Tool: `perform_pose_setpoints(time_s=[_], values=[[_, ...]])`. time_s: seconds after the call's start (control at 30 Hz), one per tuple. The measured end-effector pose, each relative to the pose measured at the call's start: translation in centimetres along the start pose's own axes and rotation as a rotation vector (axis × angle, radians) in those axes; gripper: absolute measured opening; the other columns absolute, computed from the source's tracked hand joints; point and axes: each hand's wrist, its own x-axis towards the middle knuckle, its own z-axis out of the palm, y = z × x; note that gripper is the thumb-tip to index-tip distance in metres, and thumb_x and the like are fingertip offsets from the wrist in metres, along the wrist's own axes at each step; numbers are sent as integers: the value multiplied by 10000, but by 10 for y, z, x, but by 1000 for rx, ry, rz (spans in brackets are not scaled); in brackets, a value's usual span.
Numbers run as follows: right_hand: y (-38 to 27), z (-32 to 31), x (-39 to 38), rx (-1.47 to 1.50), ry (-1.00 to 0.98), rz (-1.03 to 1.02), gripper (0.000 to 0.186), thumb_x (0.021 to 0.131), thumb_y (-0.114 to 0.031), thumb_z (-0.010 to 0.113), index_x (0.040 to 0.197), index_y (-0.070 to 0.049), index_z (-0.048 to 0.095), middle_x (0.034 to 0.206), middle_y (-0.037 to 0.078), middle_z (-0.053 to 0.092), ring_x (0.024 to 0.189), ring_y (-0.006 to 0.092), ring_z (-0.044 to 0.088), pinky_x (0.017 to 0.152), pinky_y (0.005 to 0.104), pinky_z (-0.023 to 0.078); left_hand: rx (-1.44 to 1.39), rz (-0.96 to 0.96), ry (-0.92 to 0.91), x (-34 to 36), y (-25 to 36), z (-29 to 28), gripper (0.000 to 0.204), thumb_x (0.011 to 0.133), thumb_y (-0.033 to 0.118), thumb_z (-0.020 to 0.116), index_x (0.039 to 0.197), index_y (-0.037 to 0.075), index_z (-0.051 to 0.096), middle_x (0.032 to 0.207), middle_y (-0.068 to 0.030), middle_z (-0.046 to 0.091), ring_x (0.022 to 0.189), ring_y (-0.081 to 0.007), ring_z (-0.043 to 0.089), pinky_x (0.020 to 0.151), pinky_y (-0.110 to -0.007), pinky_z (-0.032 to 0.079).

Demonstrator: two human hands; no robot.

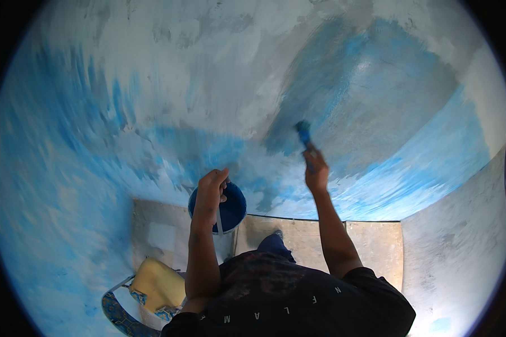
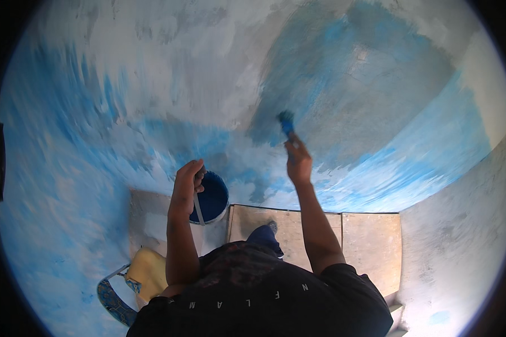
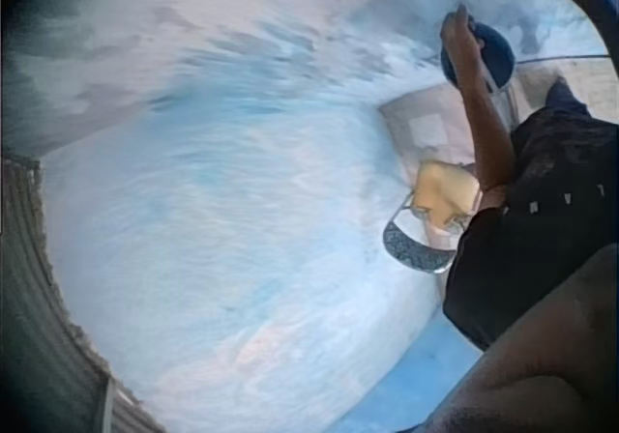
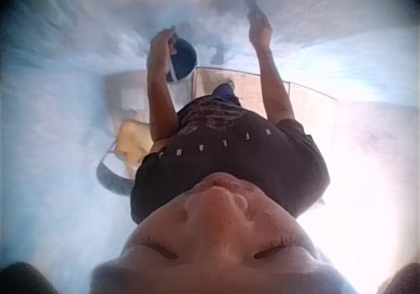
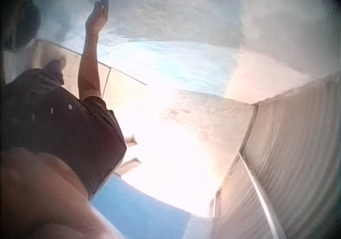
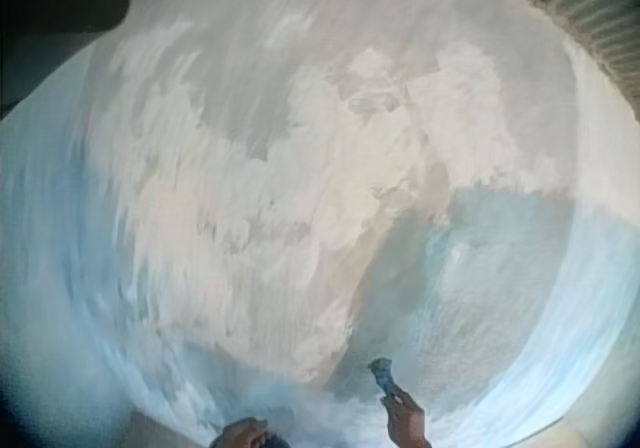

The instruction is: The person paints a wall using a brush, dipping it into a blue bucket and applying the paint to the surface with vertical and diagonal strokes.

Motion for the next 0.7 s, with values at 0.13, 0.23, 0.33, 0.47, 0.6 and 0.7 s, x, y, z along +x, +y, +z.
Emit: perform_pose_setpoints(time_s=[0.13, 0.23, 0.33, 0.47, 0.6, 0.7], values=[[23, 43, -79, 25, -511, 192, 158, 915, -56, 637, 1041, -105, 720, 1205, 125, 700, 1060, 364, 673, 882, 458, 556, -19, 12, -12, 0, -2, 0, 325, 955, 351, 648, 759, 104, 573, 684, 53, 412, 573, -54, 337, 541, -245, 304], [30, 38, -75, 69, -537, 195, 190, 911, -48, 628, 1071, -92, 719, 1216, 143, 690, 1070, 370, 667, 903, 471, 542, -10, 27, -4, -2, -7, 3, 324, 955, 350, 650, 757, 106, 571, 680, 55, 412, 571, -49, 335, 532, -241, 293], [35, 6, -24, 80, -276, 76, 200, 898, -13, 637, 1068, -60, 731, 1196, 159, 703, 1072, 369, 676, 920, 439, 547, -8, 26, -30, -2, -8, 1, 318, 959, 338, 647, 755, 107, 568, 685, 54, 414, 570, -48, 325, 527, -239, 282], [-8, -89, 102, 45, 135, -180, 196, 887, 83, 659, 1046, 2, 739, 1132, 225, 723, 1054, 339, 719, 917, 405, 574, 17, 11, -45, -2, -6, 8, 302, 947, 349, 651, 770, 116, 576, 691, 57, 413, 571, -53, 319, 545, -250, 284], [-40, -156, 176, -89, 450, -292, 192, 878, 68, 677, 1026, -21, 761, 1205, 182, 712, 1098, 317, 706, 941, 384, 579, 46, 8, -66, -1, -6, 16, 294, 914, 402, 656, 801, 136, 602, 711, 62, 437, 579, -57, 335, 601, -272, 310], [-40, -147, 166, -130, 380, -214, 191, 868, 67, 687, 1027, -20, 749, 1210, 174, 711, 1097, 320, 705, 947, 385, 576, 16, 12, -31, -1, -3, 17, 294, 942, 351, 647, 775, 116, 587, 680, 57, 402, 573, -56, 304, 558, -259, 279]])
